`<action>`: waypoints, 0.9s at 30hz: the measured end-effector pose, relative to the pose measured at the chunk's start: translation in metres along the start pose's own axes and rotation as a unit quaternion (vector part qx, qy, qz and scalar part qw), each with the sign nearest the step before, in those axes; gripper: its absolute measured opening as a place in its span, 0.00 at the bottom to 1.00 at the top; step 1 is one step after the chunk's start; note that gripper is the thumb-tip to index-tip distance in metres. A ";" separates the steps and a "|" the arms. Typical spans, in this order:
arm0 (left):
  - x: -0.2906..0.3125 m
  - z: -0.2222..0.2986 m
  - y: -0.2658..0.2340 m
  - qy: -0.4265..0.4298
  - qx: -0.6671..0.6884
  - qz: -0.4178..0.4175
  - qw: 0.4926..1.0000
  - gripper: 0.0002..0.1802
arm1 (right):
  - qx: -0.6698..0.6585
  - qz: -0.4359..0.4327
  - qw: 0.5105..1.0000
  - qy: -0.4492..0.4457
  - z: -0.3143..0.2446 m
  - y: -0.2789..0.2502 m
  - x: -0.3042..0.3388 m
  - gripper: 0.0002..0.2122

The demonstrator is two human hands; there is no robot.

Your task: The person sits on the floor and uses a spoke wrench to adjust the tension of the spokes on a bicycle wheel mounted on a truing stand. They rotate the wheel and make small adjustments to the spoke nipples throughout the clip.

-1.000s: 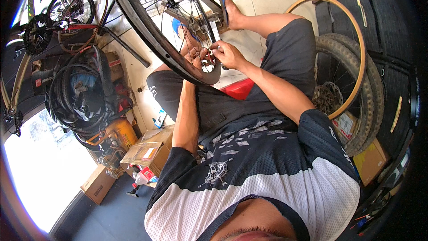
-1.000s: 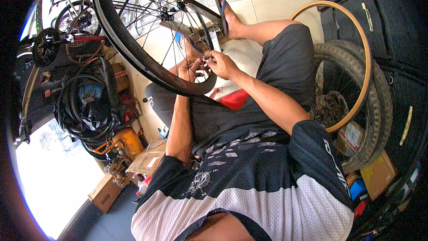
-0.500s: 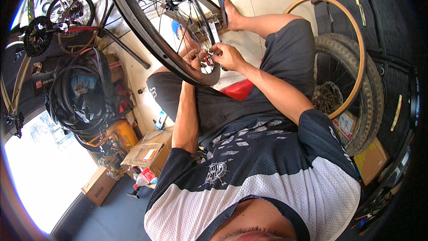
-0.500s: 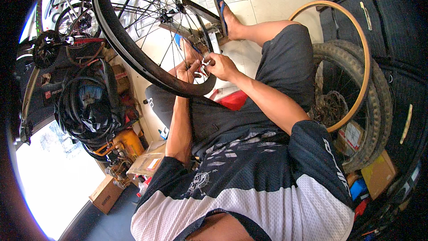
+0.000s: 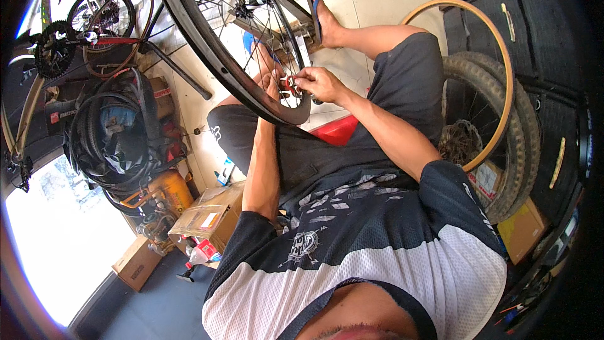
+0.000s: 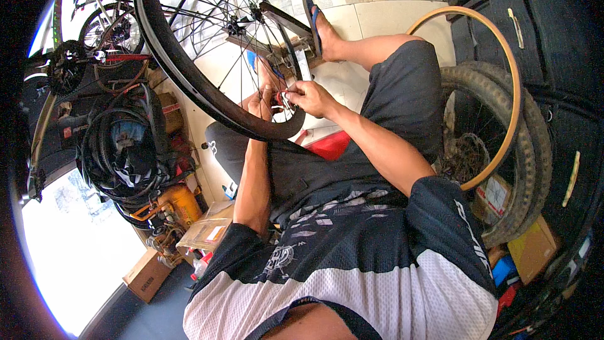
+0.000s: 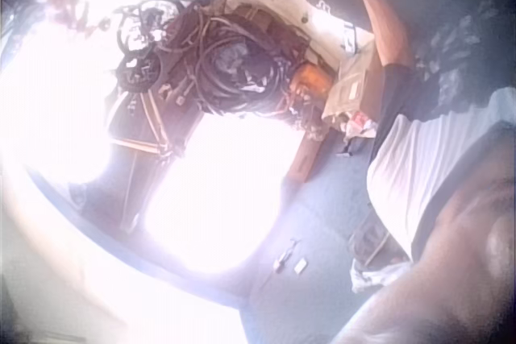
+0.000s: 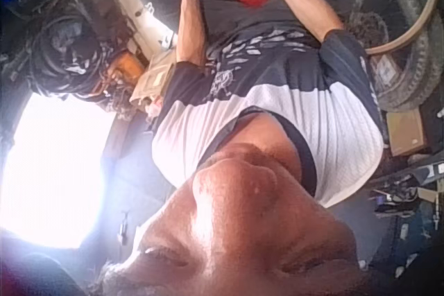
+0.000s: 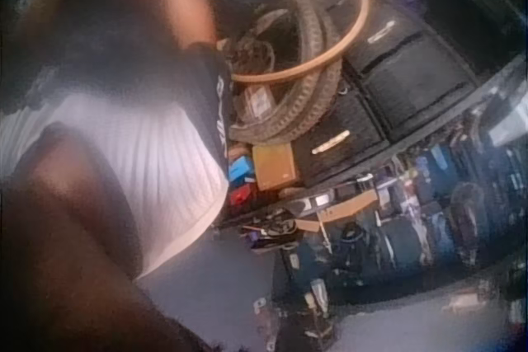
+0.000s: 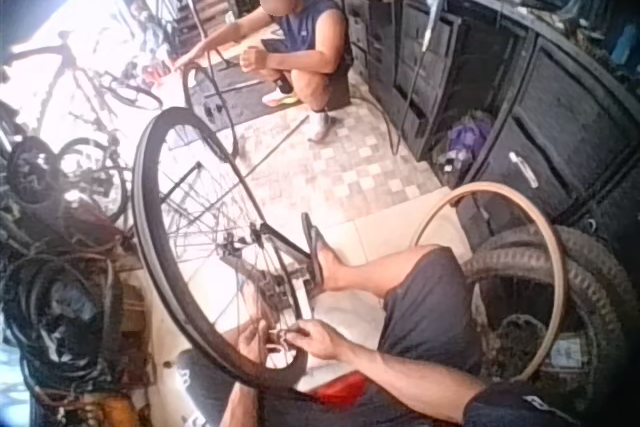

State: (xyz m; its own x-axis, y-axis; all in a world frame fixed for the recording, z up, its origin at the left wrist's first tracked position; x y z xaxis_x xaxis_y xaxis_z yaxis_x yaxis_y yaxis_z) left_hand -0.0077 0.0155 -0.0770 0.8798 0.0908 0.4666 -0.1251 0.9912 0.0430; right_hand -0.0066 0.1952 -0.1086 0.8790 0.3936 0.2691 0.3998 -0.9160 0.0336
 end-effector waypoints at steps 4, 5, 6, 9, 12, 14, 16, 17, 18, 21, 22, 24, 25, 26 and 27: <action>-0.004 -0.016 0.004 -0.005 -0.018 -0.036 0.999 0.20 | -0.045 0.074 0.996 0.015 -0.004 -0.013 -0.002 0.13; -0.004 -0.020 0.003 -0.003 -0.017 -0.046 0.999 0.19 | -0.033 0.086 0.995 0.034 -0.006 -0.018 -0.002 0.13; -0.006 -0.020 0.003 -0.003 -0.026 -0.045 0.999 0.19 | -0.007 0.084 0.996 0.038 -0.005 -0.023 -0.002 0.11; -0.012 -0.020 -0.001 -0.008 -0.055 -0.041 0.998 0.20 | 0.017 0.069 0.994 0.087 0.003 -0.028 -0.005 0.11; -0.013 -0.021 0.000 -0.017 -0.017 -0.059 0.998 0.17 | 0.178 0.076 0.980 0.046 0.011 -0.029 -0.008 0.13; -0.010 -0.028 -0.011 -0.013 0.004 -0.057 0.998 0.16 | 0.225 0.051 0.972 0.033 -0.001 -0.021 -0.004 0.15; -0.007 -0.025 -0.008 -0.015 -0.005 -0.051 0.999 0.16 | 0.256 0.044 0.965 0.035 -0.001 -0.019 -0.002 0.14; -0.006 -0.023 -0.007 -0.016 -0.010 -0.048 0.999 0.15 | 0.271 0.040 0.961 0.035 -0.001 -0.018 -0.002 0.14; -0.005 -0.022 -0.006 -0.007 -0.006 -0.059 0.998 0.15 | 0.255 0.028 0.966 0.031 0.001 -0.018 -0.003 0.14; -0.004 -0.020 -0.004 0.025 0.012 -0.077 0.997 0.15 | 0.167 -0.024 0.984 0.055 0.005 -0.013 -0.003 0.14; -0.004 -0.021 -0.004 0.041 0.023 -0.074 0.996 0.15 | 0.179 -0.027 0.983 0.038 0.002 -0.013 -0.002 0.14; -0.005 -0.024 -0.005 0.049 0.039 -0.064 0.996 0.15 | 0.203 -0.030 0.979 0.007 -0.005 -0.013 0.000 0.14; -0.005 -0.026 -0.007 0.041 0.042 -0.053 0.997 0.15 | 0.208 -0.030 0.978 0.000 -0.015 -0.012 0.003 0.13; -0.004 -0.028 -0.009 0.034 0.046 -0.043 0.997 0.15 | 0.212 -0.031 0.977 -0.006 -0.025 -0.010 0.006 0.13; -0.005 -0.027 -0.007 0.019 0.035 -0.050 0.998 0.15 | 0.217 -0.027 0.976 -0.012 -0.028 -0.012 0.008 0.13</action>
Point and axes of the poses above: each hand's wrist, its own x-axis away from the middle knuckle, its own y-axis out of the palm, z = x × y, the point moved 3 cm from there along -x, towards the middle knuckle, and after that the axes turned 11 degrees about x, right-handed, at the moved point
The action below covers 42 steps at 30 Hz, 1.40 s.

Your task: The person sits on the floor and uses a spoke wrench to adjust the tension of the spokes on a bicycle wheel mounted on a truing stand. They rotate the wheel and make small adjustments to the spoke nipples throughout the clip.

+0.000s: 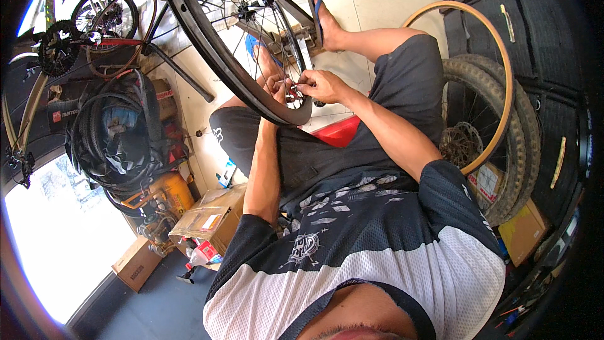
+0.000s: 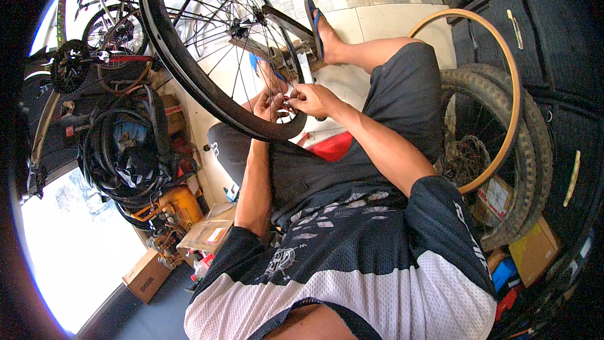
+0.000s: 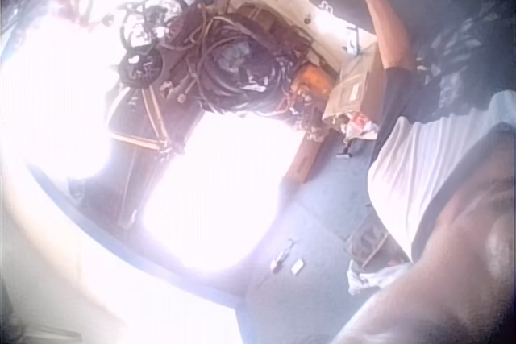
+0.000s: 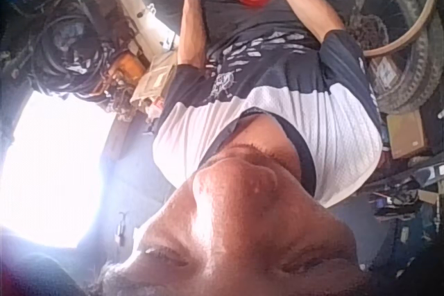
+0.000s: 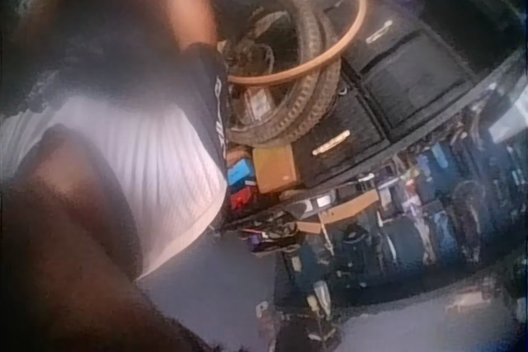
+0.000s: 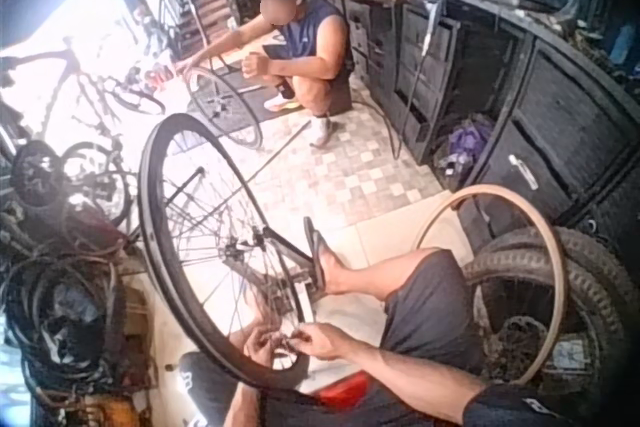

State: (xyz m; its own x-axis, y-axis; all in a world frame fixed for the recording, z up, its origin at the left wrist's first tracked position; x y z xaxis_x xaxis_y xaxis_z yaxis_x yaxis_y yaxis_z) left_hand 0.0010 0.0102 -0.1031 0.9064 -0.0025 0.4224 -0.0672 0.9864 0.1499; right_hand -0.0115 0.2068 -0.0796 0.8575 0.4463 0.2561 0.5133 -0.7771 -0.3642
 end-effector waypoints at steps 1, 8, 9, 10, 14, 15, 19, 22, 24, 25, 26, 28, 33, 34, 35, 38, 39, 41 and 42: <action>-0.001 0.002 0.001 -0.015 -0.010 -0.006 1.000 0.15 | 0.005 0.020 1.000 -0.011 -0.002 -0.001 0.001 0.14; -0.004 0.003 -0.006 0.011 0.026 -0.038 0.999 0.16 | 0.047 0.016 0.999 0.009 -0.020 -0.007 0.007 0.18; -0.003 0.006 -0.003 0.006 0.018 -0.027 0.999 0.16 | 0.052 0.026 0.998 0.012 -0.023 -0.008 0.010 0.18; -0.002 0.008 -0.001 0.002 0.009 -0.016 1.000 0.16 | 0.058 0.035 0.998 0.015 -0.026 -0.009 0.012 0.18; -0.005 0.009 -0.009 -0.003 -0.036 -0.015 0.999 0.16 | 0.039 0.066 0.996 -0.040 -0.019 -0.001 0.006 0.16; -0.005 0.010 -0.009 -0.006 -0.049 -0.014 0.999 0.15 | 0.029 0.066 0.997 -0.039 -0.016 -0.002 0.004 0.15; -0.003 0.012 -0.006 -0.017 -0.065 -0.002 0.998 0.14 | 0.008 0.068 0.997 -0.033 -0.007 0.002 0.000 0.13; -0.001 0.010 -0.005 -0.014 -0.027 0.002 1.000 0.13 | -0.040 0.047 0.998 -0.005 -0.001 0.008 -0.003 0.14; -0.002 0.006 -0.004 -0.017 0.005 0.000 1.000 0.13 | -0.074 0.040 0.996 0.005 0.007 0.015 -0.005 0.14; -0.003 0.006 -0.003 -0.022 0.021 -0.002 1.000 0.13 | -0.087 0.045 0.995 -0.002 0.012 0.018 -0.009 0.14; -0.005 0.006 -0.001 -0.027 0.037 -0.004 0.999 0.13 | -0.099 0.050 0.994 -0.008 0.019 0.020 -0.011 0.14; -0.005 0.011 0.002 -0.012 -0.005 -0.008 1.000 0.11 | -0.119 0.051 0.992 0.006 0.022 0.020 -0.012 0.15; -0.003 0.007 -0.008 0.007 -0.015 -0.023 1.000 0.13 | 0.014 0.051 0.998 -0.032 -0.013 0.008 0.003 0.20; -0.004 0.008 -0.006 -0.002 -0.014 -0.022 1.000 0.13 | 0.016 0.047 0.998 -0.038 -0.010 0.007 0.001 0.19; -0.006 0.008 -0.004 -0.010 -0.013 -0.019 1.000 0.13 | 0.019 0.043 0.998 -0.045 -0.007 0.005 -0.001 0.19; -0.008 0.008 -0.013 0.009 -0.085 -0.020 0.996 0.12 | 0.033 0.045 0.998 -0.028 -0.005 0.004 -0.003 0.17; -0.008 0.006 -0.013 0.004 -0.067 -0.016 0.998 0.12 | 0.017 0.058 0.998 -0.014 -0.001 0.007 -0.002 0.17; -0.009 0.002 -0.012 -0.007 -0.030 -0.006 0.999 0.12 | -0.040 0.075 0.996 -0.008 0.005 0.012 -0.003 0.16; -0.009 0.004 -0.006 -0.019 -0.022 -0.008 1.000 0.12 | -0.080 0.083 0.993 -0.013 0.009 0.015 -0.006 0.16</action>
Point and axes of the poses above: each hand's wrist, its own x-axis away from the middle knuckle, its own y-axis out of the palm, z = x × y, the point moved 3 cm from there along -x, towards the middle knuckle, and after that the axes turned 11 degrees about x, right-handed, at the moved point
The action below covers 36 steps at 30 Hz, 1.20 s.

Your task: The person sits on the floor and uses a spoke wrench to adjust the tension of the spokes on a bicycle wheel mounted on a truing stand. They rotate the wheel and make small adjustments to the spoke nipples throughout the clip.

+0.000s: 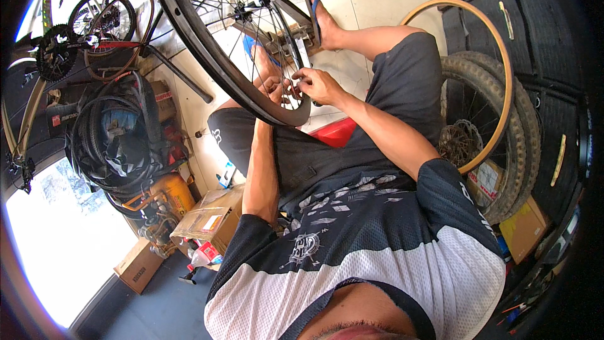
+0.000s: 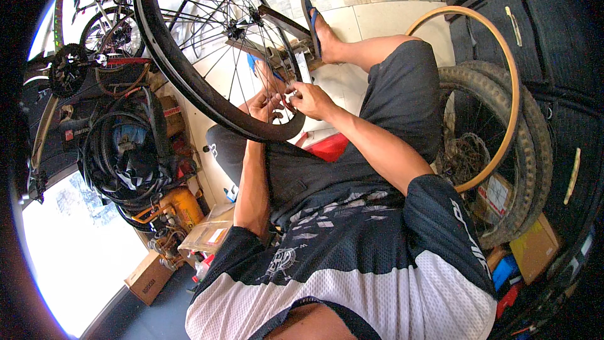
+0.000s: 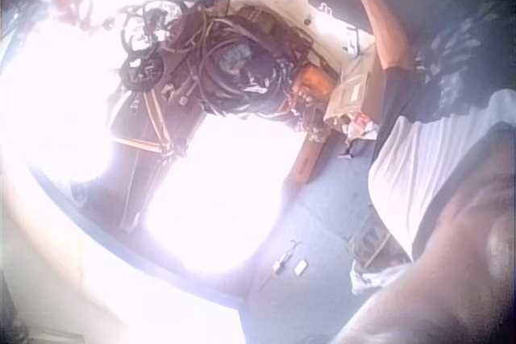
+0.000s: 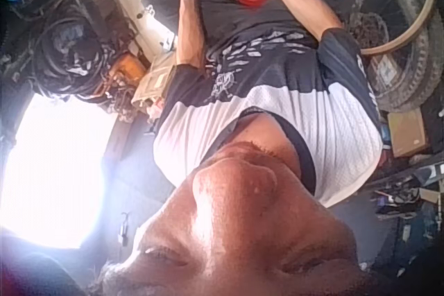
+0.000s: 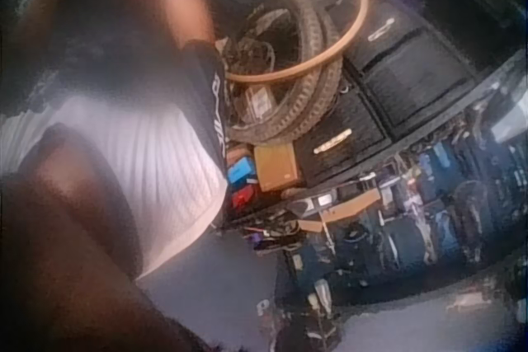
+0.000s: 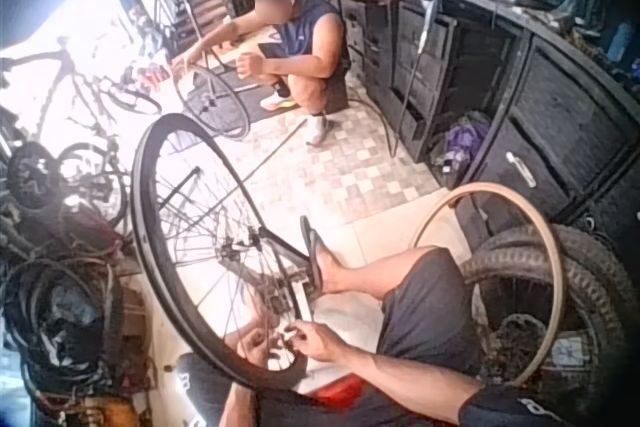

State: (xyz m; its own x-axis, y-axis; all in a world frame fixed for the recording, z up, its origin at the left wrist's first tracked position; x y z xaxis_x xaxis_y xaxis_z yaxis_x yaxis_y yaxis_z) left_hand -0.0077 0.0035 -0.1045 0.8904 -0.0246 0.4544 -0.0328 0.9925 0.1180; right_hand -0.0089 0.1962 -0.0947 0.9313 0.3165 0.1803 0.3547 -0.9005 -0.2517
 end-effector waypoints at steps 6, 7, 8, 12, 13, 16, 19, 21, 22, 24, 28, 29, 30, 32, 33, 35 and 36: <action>0.002 -0.001 -0.008 -0.008 0.036 -0.032 0.999 0.11 | 0.060 -0.024 0.998 0.017 -0.021 -0.004 0.010 0.18; 0.003 -0.001 -0.006 -0.008 0.044 -0.030 0.999 0.11 | 0.098 -0.032 0.995 0.010 -0.027 -0.007 0.013 0.18; 0.003 0.000 -0.005 -0.007 0.052 -0.028 0.998 0.11 | 0.111 -0.030 0.993 -0.004 -0.030 -0.008 0.012 0.18; 0.000 0.000 -0.004 0.003 -0.001 -0.021 1.000 0.11 | 0.151 0.023 0.985 -0.080 -0.027 -0.006 0.010 0.18; 0.000 0.000 -0.002 0.000 0.007 -0.023 1.000 0.12 | 0.160 0.048 0.981 -0.102 -0.022 -0.006 0.010 0.18; -0.001 0.002 -0.007 0.001 -0.058 -0.017 0.998 0.13 | 0.104 -0.044 0.993 -0.029 -0.011 -0.004 0.006 0.17; -0.003 0.000 -0.008 0.008 -0.082 -0.009 0.997 0.13 | 0.073 0.010 0.997 -0.023 -0.011 -0.003 0.005 0.15; 0.001 -0.004 -0.006 0.012 -0.034 -0.015 0.999 0.12 | 0.054 0.019 0.998 -0.005 -0.010 0.000 0.009 0.14; 0.002 -0.007 -0.007 0.000 0.003 -0.019 1.000 0.11 | 0.044 0.024 0.999 0.003 -0.010 0.001 0.009 0.14; -0.002 -0.009 -0.005 -0.024 0.089 -0.049 0.995 0.12 | 0.024 0.027 0.999 -0.003 -0.007 0.001 0.006 0.12; -0.003 -0.010 -0.007 -0.014 0.059 -0.046 0.997 0.13 | 0.003 -0.015 1.000 -0.001 -0.001 0.001 0.003 0.13; -0.002 -0.010 -0.008 -0.002 0.046 -0.042 0.998 0.13 | -0.008 -0.043 0.999 0.012 -0.001 0.001 0.003 0.13; -0.002 -0.007 -0.006 0.009 0.033 -0.040 0.999 0.14 | -0.018 -0.069 0.997 0.024 0.002 0.002 0.003 0.14; -0.002 -0.004 0.002 0.019 0.033 -0.037 0.999 0.14 | -0.048 -0.024 0.998 -0.010 0.003 0.000 0.001 0.15; -0.001 -0.006 -0.001 0.024 0.033 -0.031 0.999 0.14 | -0.065 -0.006 0.997 -0.030 -0.002 0.001 0.001 0.16; -0.004 -0.008 -0.006 0.025 -0.014 -0.024 0.999 0.13 | -0.003 -0.024 0.999 -0.024 -0.008 0.002 0.006 0.19; -0.005 -0.009 -0.008 0.025 -0.037 -0.022 0.999 0.13 | 0.029 -0.032 0.999 -0.020 -0.011 0.001 0.009 0.20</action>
Point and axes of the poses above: each hand's wrist, its own x-axis away from the middle knuckle, its own y-axis out of the palm, z = x × y, the point moved 3 cm from there along -x, towards the middle knuckle, and after that the axes turned 11 degrees about x, right-handed, at the moved point
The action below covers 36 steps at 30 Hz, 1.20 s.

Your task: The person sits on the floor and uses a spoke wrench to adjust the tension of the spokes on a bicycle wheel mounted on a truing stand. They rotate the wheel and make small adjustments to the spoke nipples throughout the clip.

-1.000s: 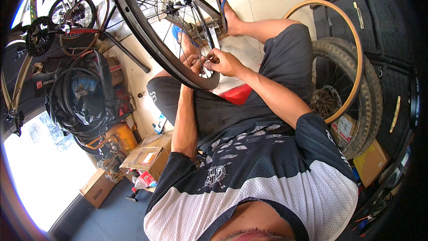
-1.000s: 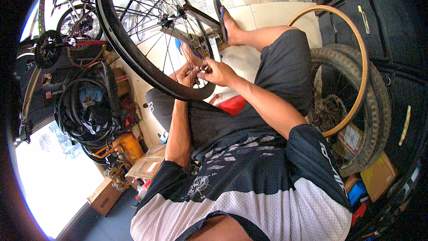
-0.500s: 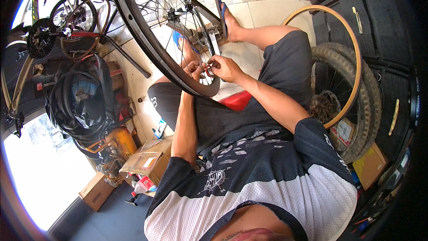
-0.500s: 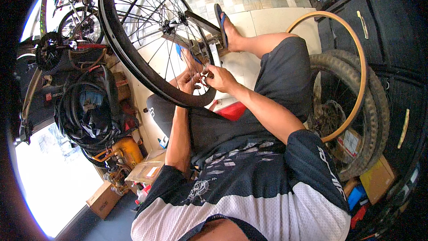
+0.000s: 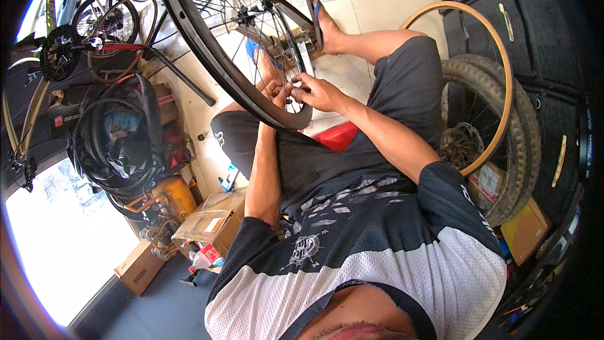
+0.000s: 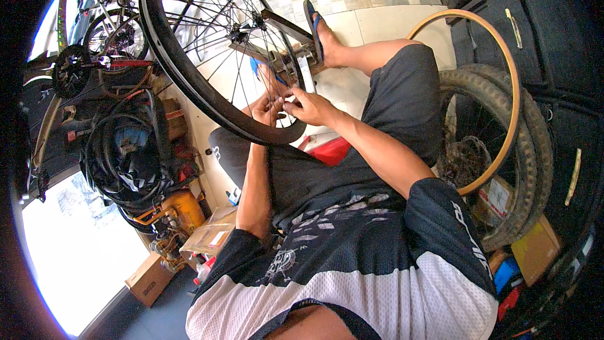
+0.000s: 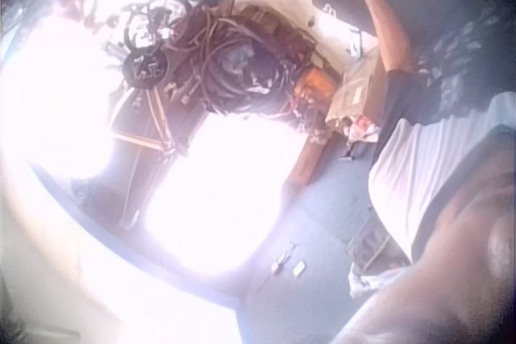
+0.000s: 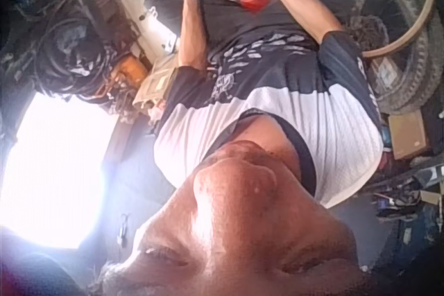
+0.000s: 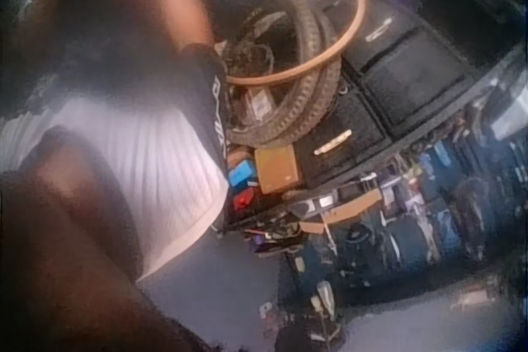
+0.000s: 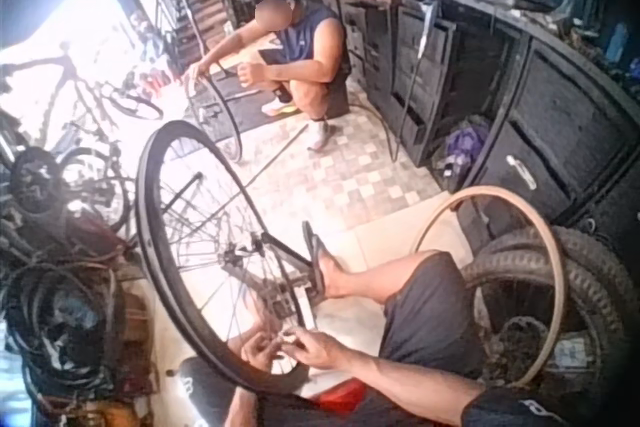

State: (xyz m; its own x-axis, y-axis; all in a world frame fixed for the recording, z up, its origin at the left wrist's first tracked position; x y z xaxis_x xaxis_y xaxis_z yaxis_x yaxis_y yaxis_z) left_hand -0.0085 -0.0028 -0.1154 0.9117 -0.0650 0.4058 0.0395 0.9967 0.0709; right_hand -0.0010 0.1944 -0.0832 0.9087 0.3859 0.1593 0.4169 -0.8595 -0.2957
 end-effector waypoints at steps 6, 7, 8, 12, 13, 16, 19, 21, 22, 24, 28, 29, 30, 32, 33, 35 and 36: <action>-0.001 -0.004 0.000 0.085 0.005 -0.003 0.996 0.14 | 0.120 0.033 0.992 -0.017 -0.025 -0.013 0.006 0.20; -0.001 -0.002 0.002 0.096 -0.001 -0.004 0.995 0.14 | 0.138 0.028 0.990 -0.006 -0.028 -0.014 0.006 0.20; 0.001 -0.003 0.004 0.080 0.010 0.021 0.997 0.13 | 0.137 0.032 0.990 -0.008 -0.027 -0.012 0.006 0.19; 0.007 0.012 0.011 -0.016 -0.061 0.063 0.996 0.16 | 0.099 0.020 0.995 0.014 -0.016 -0.012 0.005 0.20; 0.007 0.012 0.005 -0.046 -0.108 0.063 0.991 0.19 | 0.080 0.009 0.996 0.024 -0.016 -0.013 0.005 0.20; 0.005 0.013 0.006 -0.012 -0.162 0.014 0.987 0.20 | 0.074 0.038 0.997 0.006 -0.010 -0.011 0.002 0.21; 0.004 0.013 0.008 0.012 -0.251 0.023 0.968 0.20 | 0.074 0.049 0.995 0.038 -0.007 -0.010 0.004 0.23; 0.001 0.013 0.012 0.031 -0.255 0.038 0.966 0.20 | 0.121 0.079 0.990 -0.003 -0.016 -0.009 0.007 0.25; 0.001 0.012 0.013 0.041 -0.258 0.047 0.964 0.21 | 0.144 0.093 0.985 -0.024 -0.022 -0.010 0.007 0.26; 0.007 0.018 0.022 0.072 -0.218 0.035 0.973 0.22 | 0.143 0.070 0.987 -0.017 -0.022 -0.010 0.007 0.28; 0.009 0.023 0.024 -0.028 -0.162 0.058 0.985 0.23 | 0.079 0.029 0.996 0.022 -0.014 -0.005 0.006 0.25; 0.008 0.024 0.022 -0.014 -0.096 0.077 0.992 0.24 | 0.056 0.011 0.997 0.046 -0.012 -0.004 0.006 0.24; 0.006 0.018 0.015 0.001 -0.029 0.100 0.995 0.25 | 0.039 0.008 0.998 0.043 -0.012 -0.002 0.005 0.22; 0.003 0.007 0.002 0.023 0.037 0.127 0.991 0.26 | 0.001 0.002 0.999 0.040 -0.009 0.004 0.005 0.20; 0.001 0.003 -0.003 0.033 0.037 0.131 0.990 0.26 | -0.021 -0.002 0.999 0.031 -0.003 0.010 0.003 0.18; -0.003 0.005 -0.003 0.050 0.017 0.124 0.991 0.24 | -0.064 -0.003 0.998 0.014 0.015 0.019 -0.003 0.16; -0.002 0.007 0.006 0.032 -0.032 0.100 0.994 0.23 | -0.075 -0.016 0.997 0.025 0.025 0.020 -0.004 0.15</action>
State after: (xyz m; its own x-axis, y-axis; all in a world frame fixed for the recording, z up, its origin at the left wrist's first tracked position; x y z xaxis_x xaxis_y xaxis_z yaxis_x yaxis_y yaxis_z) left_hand -0.0129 0.0034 -0.1099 0.9282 0.1365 0.3461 -0.1217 0.9905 -0.0641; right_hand 0.0046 0.1840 -0.1130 0.8909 0.4001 0.2151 0.4345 -0.8886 -0.1468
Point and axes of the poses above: each hand's wrist, its own x-axis away from the middle knuckle, its own y-axis out of the palm, z = x × y, the point moved 3 cm from there along -x, towards the middle knuckle, and after that the axes turned 11 degrees about x, right-handed, at the moved point
